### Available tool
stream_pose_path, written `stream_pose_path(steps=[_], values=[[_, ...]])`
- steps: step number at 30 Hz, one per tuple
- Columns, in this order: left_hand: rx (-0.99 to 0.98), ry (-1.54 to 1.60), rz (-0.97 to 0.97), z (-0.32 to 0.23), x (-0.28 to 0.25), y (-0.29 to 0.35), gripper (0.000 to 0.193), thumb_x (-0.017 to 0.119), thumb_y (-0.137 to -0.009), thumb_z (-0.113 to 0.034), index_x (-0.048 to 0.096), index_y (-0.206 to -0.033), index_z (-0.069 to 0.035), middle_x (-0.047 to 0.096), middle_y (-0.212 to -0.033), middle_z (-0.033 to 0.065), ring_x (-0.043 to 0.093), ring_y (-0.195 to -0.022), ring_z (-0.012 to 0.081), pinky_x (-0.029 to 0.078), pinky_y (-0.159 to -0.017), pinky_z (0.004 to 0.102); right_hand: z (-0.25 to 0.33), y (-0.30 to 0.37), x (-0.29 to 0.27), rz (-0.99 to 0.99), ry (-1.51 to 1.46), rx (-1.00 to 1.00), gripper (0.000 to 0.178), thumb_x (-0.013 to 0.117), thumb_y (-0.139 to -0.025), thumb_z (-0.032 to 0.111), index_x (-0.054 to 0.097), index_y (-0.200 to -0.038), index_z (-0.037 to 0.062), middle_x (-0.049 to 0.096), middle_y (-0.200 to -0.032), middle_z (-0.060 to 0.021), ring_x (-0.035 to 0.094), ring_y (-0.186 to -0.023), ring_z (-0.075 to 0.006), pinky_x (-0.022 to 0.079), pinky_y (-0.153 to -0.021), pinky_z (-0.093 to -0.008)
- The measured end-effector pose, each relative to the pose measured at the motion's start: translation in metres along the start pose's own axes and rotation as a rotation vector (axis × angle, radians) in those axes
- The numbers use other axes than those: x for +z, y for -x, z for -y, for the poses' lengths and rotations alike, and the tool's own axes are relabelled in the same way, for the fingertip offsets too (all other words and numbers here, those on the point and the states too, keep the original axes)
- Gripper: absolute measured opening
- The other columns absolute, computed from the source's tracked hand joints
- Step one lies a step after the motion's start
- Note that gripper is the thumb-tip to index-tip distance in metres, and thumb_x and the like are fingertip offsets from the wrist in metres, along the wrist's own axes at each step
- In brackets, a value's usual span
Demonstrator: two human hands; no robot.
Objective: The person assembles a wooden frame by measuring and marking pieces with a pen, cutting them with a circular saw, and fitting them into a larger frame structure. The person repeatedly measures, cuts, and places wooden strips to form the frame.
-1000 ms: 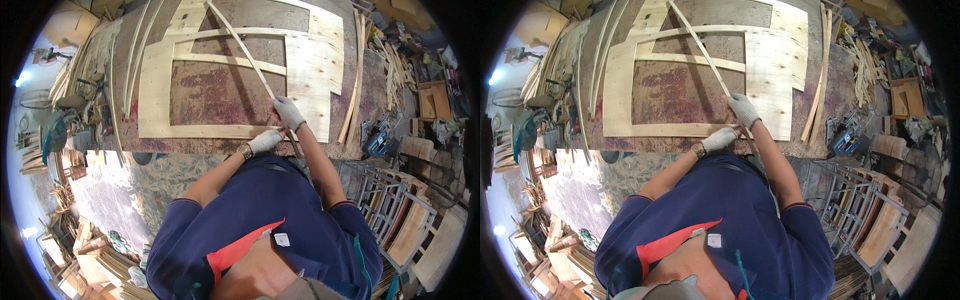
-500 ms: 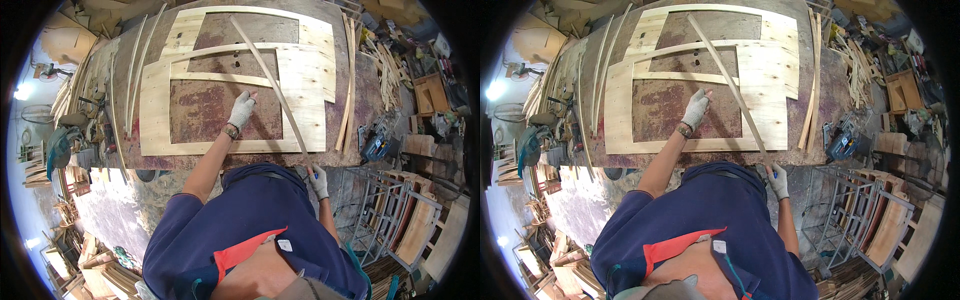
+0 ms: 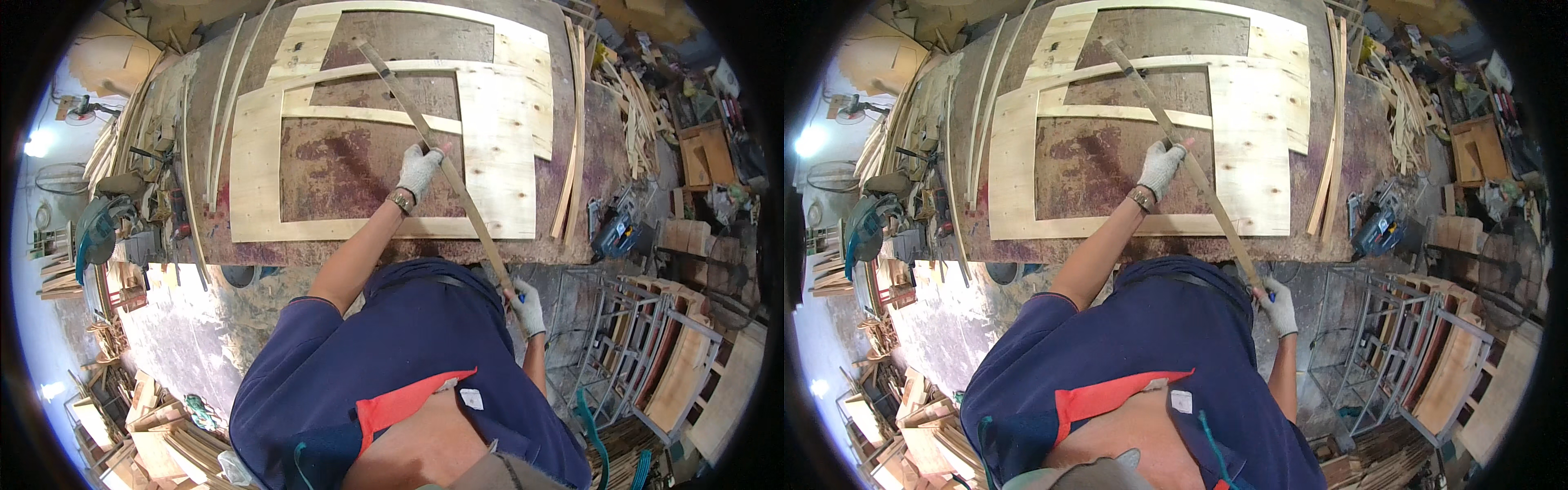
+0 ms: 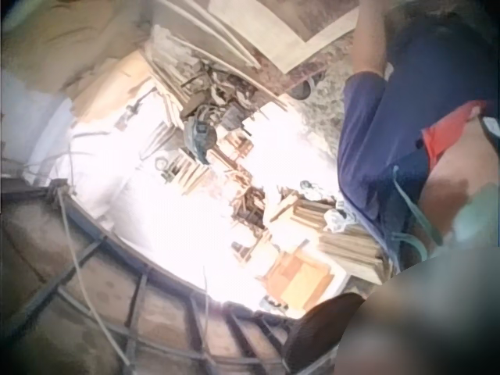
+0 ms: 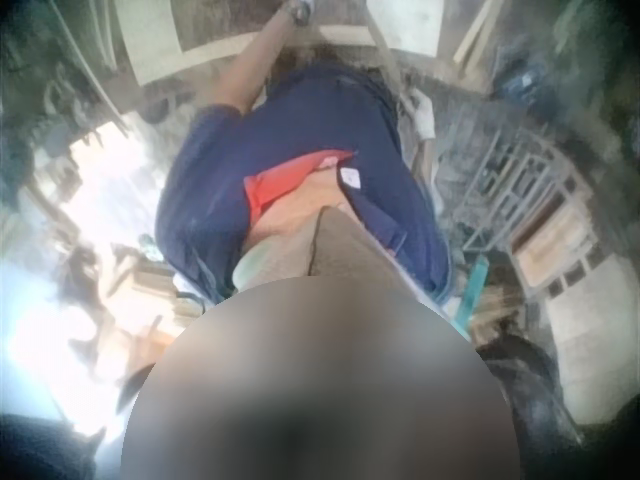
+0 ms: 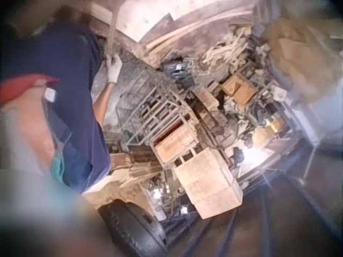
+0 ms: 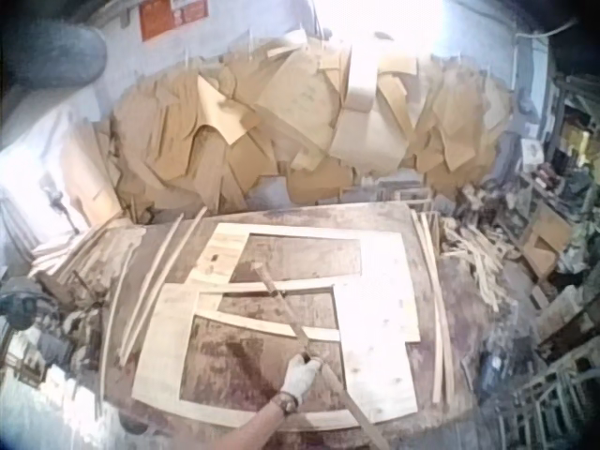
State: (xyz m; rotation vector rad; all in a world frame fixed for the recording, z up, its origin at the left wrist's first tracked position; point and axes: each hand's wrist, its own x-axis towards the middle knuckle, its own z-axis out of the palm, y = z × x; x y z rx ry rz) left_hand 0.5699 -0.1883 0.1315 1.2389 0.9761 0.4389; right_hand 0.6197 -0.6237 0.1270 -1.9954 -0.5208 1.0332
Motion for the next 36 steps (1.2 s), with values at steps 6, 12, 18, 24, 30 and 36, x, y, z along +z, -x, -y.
stream_pose_path(steps=[6, 12, 18, 24, 30, 36], values=[[-0.177, 0.282, 0.070, 0.012, -0.016, -0.001, 0.028, 0.069, -0.104, -0.034, 0.056, -0.098, -0.010, 0.056, -0.075, -0.0005, 0.041, -0.046, 0.0067, 0.033, -0.039, 0.0253, 0.007, -0.001, -0.016, 0.036, -0.107, 0.194, 0.032, 0.072, -0.101, 0.037, 0.070, -0.095, 0.0058, 0.055, -0.063, 0.0044, 0.054, -0.052, -0.0070, 0.040, -0.047, -0.0270], [-0.088, 0.121, 0.073, 0.011, -0.006, 0.006, 0.035, 0.072, -0.103, -0.039, 0.059, -0.099, -0.006, 0.059, -0.080, 0.0010, 0.041, -0.048, 0.0066, 0.034, -0.042, 0.0246, 0.007, 0.007, -0.019, 0.072, -0.170, 0.228, 0.039, 0.064, -0.105, 0.041, 0.073, -0.099, 0.0035, 0.054, -0.059, 0.0013, 0.052, -0.049, -0.0086, 0.038, -0.045, -0.0276], [-0.100, -0.011, 0.167, 0.010, 0.016, 0.006, 0.039, 0.073, -0.101, -0.041, 0.065, -0.097, -0.003, 0.057, -0.074, -0.0018, 0.045, -0.052, 0.0064, 0.035, -0.044, 0.0261, -0.008, 0.026, -0.019, 0.064, -0.316, 0.263, 0.039, 0.061, -0.106, 0.040, 0.073, -0.100, 0.0027, 0.062, -0.065, -0.0028, 0.057, -0.051, -0.0107, 0.041, -0.047, -0.0280], [-0.097, -0.263, 0.280, 0.019, 0.075, 0.014, 0.044, 0.072, -0.100, -0.045, 0.071, -0.099, -0.001, 0.052, -0.064, -0.0041, 0.043, -0.050, 0.0079, 0.034, -0.046, 0.0293, -0.026, 0.034, -0.020, -0.031, -0.290, 0.139, 0.030, 0.063, -0.107, 0.030, 0.069, -0.103, 0.0006, 0.065, -0.073, -0.0025, 0.063, -0.063, -0.0133, 0.048, -0.059, -0.0297], [-0.128, -0.341, 0.437, 0.041, 0.152, 0.029, 0.044, 0.074, -0.098, -0.047, 0.067, -0.097, -0.004, 0.054, -0.066, -0.0026, 0.042, -0.049, 0.0080, 0.033, -0.045, 0.0282, -0.035, 0.027, -0.015, -0.236, -0.184, 0.221, 0.034, 0.067, -0.105, 0.035, 0.068, -0.097, 0.0019, 0.062, -0.069, -0.0015, 0.061, -0.059, -0.0123, 0.047, -0.057, -0.0306], [0.057, -0.560, 0.375, 0.043, 0.183, 0.024, 0.050, 0.079, -0.089, -0.050, 0.073, -0.082, -0.001, 0.075, -0.074, 0.0094, 0.066, -0.066, 0.0172, 0.052, -0.066, 0.0364, -0.040, 0.024, -0.014, -0.129, -0.499, 0.335, 0.040, 0.064, -0.106, 0.044, 0.068, -0.094, 0.0061, 0.059, -0.067, 0.0014, 0.058, -0.057, -0.0101, 0.044, -0.053, -0.0286]])
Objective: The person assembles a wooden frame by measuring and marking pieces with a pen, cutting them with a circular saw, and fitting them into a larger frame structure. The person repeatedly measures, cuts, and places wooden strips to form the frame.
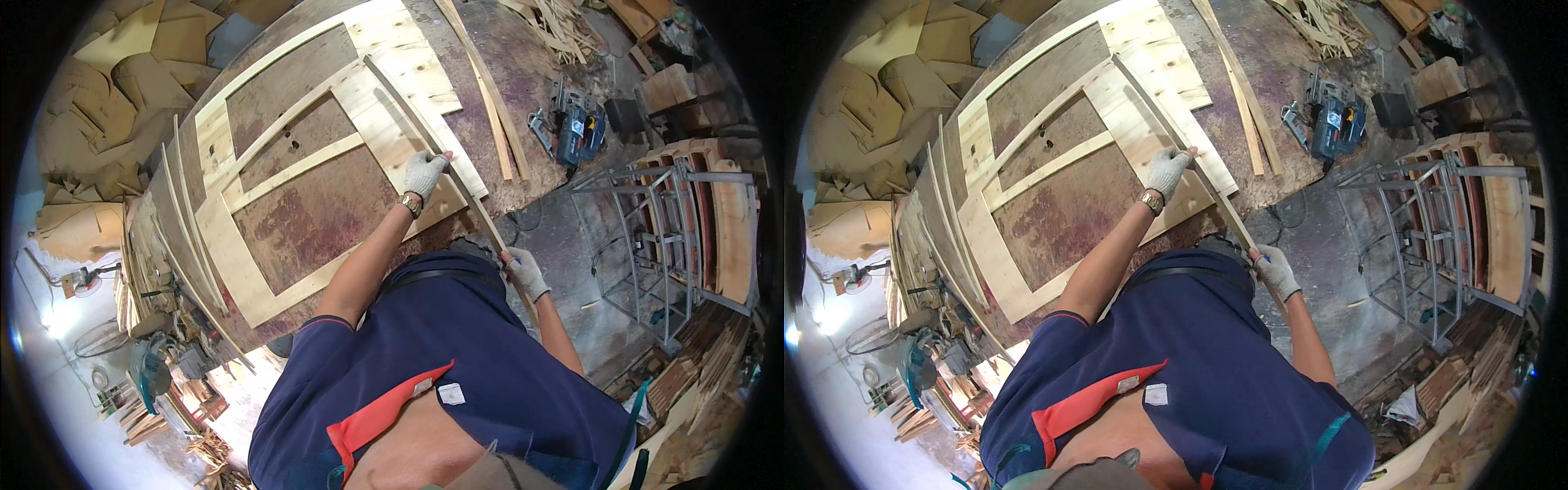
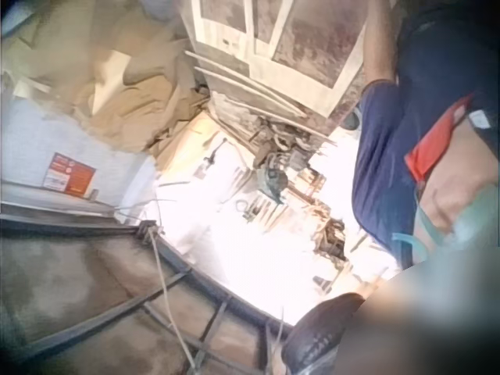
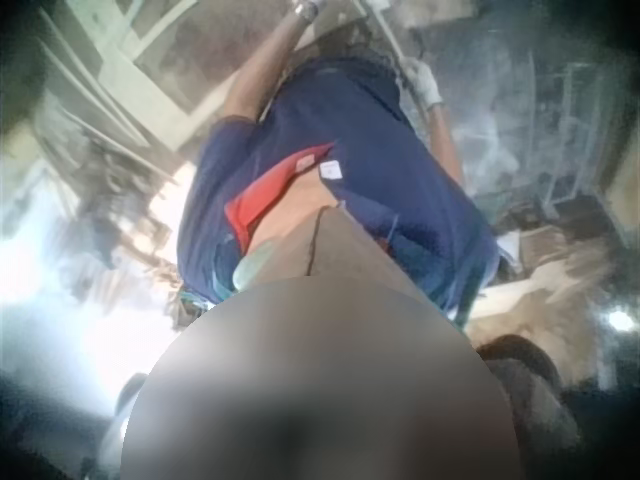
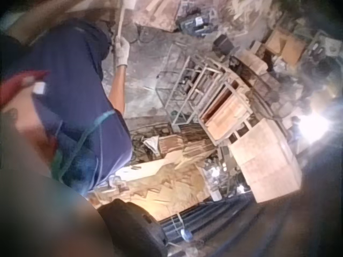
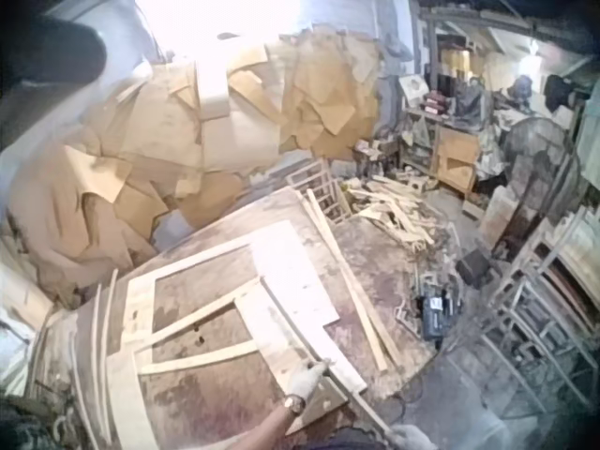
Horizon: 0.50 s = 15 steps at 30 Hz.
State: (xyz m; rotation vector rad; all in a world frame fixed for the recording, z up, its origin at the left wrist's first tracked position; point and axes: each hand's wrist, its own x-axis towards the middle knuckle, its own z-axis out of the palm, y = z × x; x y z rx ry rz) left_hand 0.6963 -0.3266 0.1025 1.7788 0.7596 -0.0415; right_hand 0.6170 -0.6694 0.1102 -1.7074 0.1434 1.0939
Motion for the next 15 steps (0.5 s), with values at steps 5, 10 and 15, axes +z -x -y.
stream_pose_path(steps=[5, 10, 15], values=[[-0.106, -0.083, 0.102, 0.004, 0.007, -0.032, 0.050, 0.076, -0.092, -0.050, 0.072, -0.087, -0.001, 0.071, -0.077, 0.0063, 0.061, -0.069, 0.0170, 0.050, -0.066, 0.0353, -0.008, -0.019, -0.005, -0.128, 0.061, -0.128, 0.044, 0.063, -0.106, 0.045, 0.064, -0.088, 0.0043, 0.056, -0.063, -0.0037, 0.059, -0.058, -0.0153, 0.042, -0.054, -0.0352], [-0.044, -0.136, 0.181, 0.004, 0.003, -0.075, 0.046, 0.074, -0.096, -0.046, 0.073, -0.096, 0.000, 0.071, -0.080, 0.0069, 0.061, -0.068, 0.0152, 0.049, -0.062, 0.0331, -0.005, -0.040, -0.003, -0.370, 0.523, -0.209, 0.042, 0.065, -0.101, 0.046, 0.068, -0.095, 0.0052, 0.061, -0.072, -0.0238, 0.065, -0.068, -0.0418, 0.047, -0.063, -0.0503], [0.018, -0.231, -0.115, -0.015, -0.030, -0.144, 0.054, 0.075, -0.097, -0.044, 0.066, -0.124, 0.001, 0.075, -0.089, 0.0123, 0.067, -0.074, 0.0164, 0.052, -0.066, 0.0342, 0.006, -0.040, 0.005, -0.431, 0.546, -0.102, 0.035, 0.071, -0.098, 0.043, 0.071, -0.101, 0.0077, 0.068, -0.078, -0.0221, 0.070, -0.075, -0.0407, 0.050, -0.066, -0.0487]])
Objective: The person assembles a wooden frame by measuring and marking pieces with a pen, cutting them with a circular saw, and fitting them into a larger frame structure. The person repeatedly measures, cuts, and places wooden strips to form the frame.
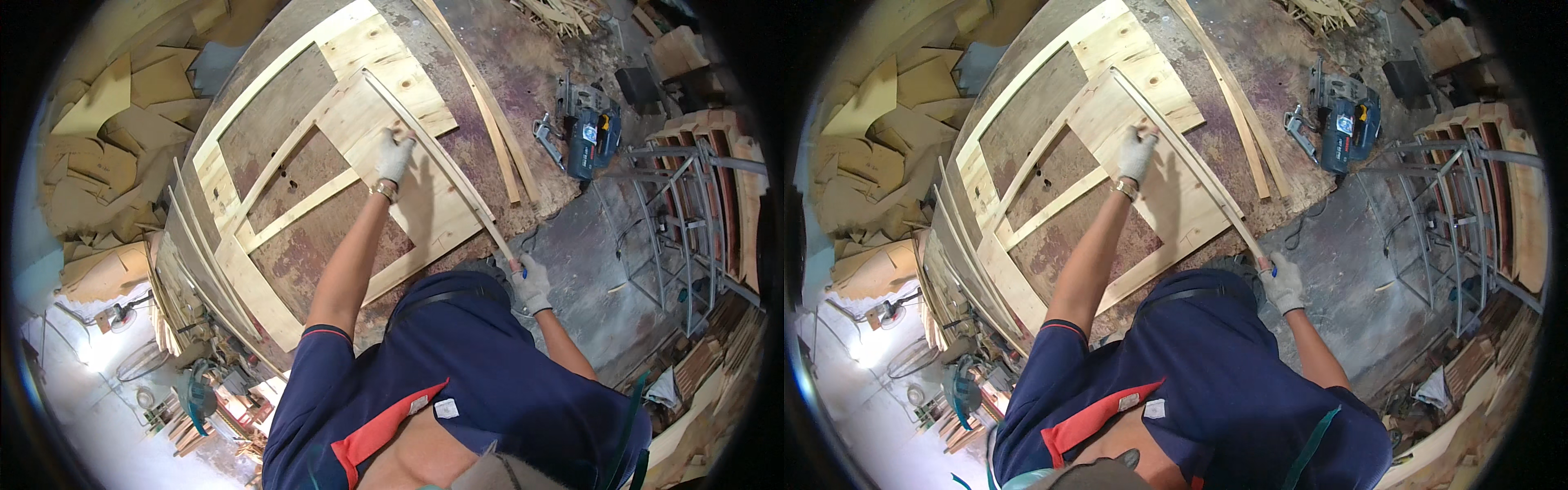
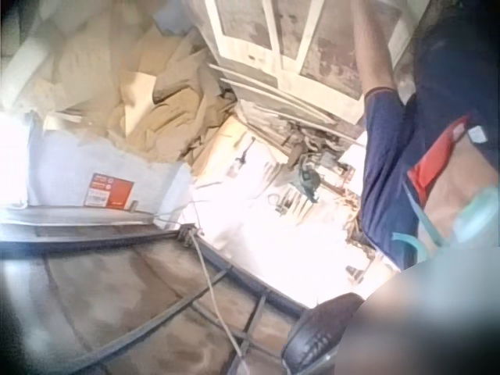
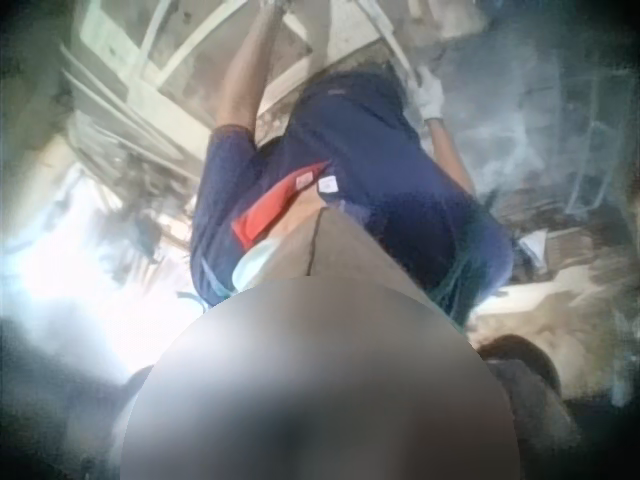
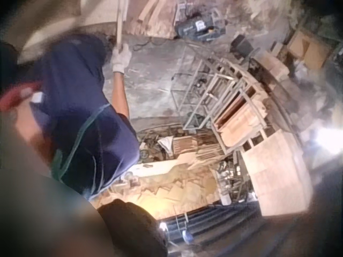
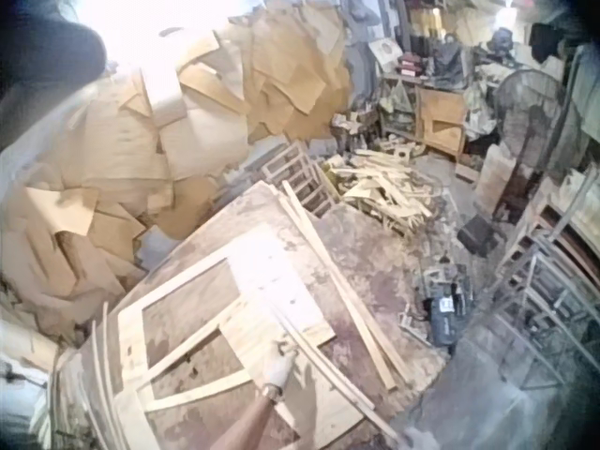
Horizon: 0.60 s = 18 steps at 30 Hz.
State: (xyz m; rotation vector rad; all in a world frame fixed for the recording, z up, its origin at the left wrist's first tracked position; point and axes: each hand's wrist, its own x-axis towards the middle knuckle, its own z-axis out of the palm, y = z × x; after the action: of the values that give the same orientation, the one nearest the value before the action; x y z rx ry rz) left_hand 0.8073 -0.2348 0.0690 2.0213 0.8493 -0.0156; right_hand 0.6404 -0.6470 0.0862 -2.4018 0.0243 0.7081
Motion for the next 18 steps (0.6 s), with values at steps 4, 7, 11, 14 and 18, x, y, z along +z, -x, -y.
stream_pose_path(steps=[4, 7, 11, 14, 18], values=[[0.093, 0.086, -0.076, -0.010, -0.026, -0.068, 0.066, 0.078, -0.094, -0.042, 0.053, -0.135, 0.003, 0.070, -0.086, 0.0122, 0.067, -0.072, 0.0192, 0.053, -0.065, 0.0347, 0.000, -0.002, 0.006, -0.041, -0.092, -0.017, 0.035, 0.080, -0.092, 0.037, 0.072, -0.111, 0.0090, 0.073, -0.091, -0.0202, 0.072, -0.084, -0.0395, 0.055, -0.071, -0.0463], [0.090, 0.035, -0.071, -0.017, -0.033, -0.111, 0.063, 0.078, -0.094, -0.042, 0.055, -0.128, 0.006, 0.070, -0.090, 0.0139, 0.068, -0.076, 0.0210, 0.052, -0.068, 0.0353, -0.003, -0.009, 0.011, 0.021, -0.058, 0.048, 0.039, 0.084, -0.088, 0.035, 0.072, -0.114, 0.0086, 0.075, -0.100, -0.0191, 0.073, -0.091, -0.0392, 0.057, -0.076, -0.0463], [0.153, 0.052, -0.002, -0.020, -0.030, -0.143, 0.040, 0.076, -0.098, -0.034, 0.058, -0.103, 0.002, 0.068, -0.088, 0.0114, 0.065, -0.075, 0.0197, 0.051, -0.069, 0.0360, -0.001, -0.013, 0.012, 0.039, -0.043, 0.038, 0.039, 0.083, -0.089, 0.035, 0.072, -0.114, 0.0079, 0.075, -0.100, -0.0187, 0.073, -0.094, -0.0397, 0.057, -0.079, -0.0468], [0.151, 0.145, 0.038, -0.013, -0.024, -0.153, 0.028, 0.073, -0.100, -0.025, 0.057, -0.096, -0.002, 0.067, -0.085, 0.0077, 0.063, -0.075, 0.0175, 0.050, -0.068, 0.0343, 0.004, -0.016, 0.010, 0.068, -0.034, 0.066, 0.037, 0.082, -0.091, 0.034, 0.072, -0.114, 0.0073, 0.075, -0.101, -0.0189, 0.073, -0.095, -0.0401, 0.057, -0.081, -0.0462], [0.270, 0.028, 0.013, 0.004, -0.030, -0.165, 0.029, 0.070, -0.102, -0.025, 0.065, -0.116, 0.000, 0.070, -0.094, 0.0079, 0.066, -0.085, 0.0162, 0.052, -0.074, 0.0324, 0.012, -0.018, 0.004, 0.070, -0.046, 0.011, 0.038, 0.081, -0.090, 0.038, 0.073, -0.115, 0.0098, 0.075, -0.100, -0.0186, 0.073, -0.092, -0.0407, 0.057, -0.078, -0.0484]])
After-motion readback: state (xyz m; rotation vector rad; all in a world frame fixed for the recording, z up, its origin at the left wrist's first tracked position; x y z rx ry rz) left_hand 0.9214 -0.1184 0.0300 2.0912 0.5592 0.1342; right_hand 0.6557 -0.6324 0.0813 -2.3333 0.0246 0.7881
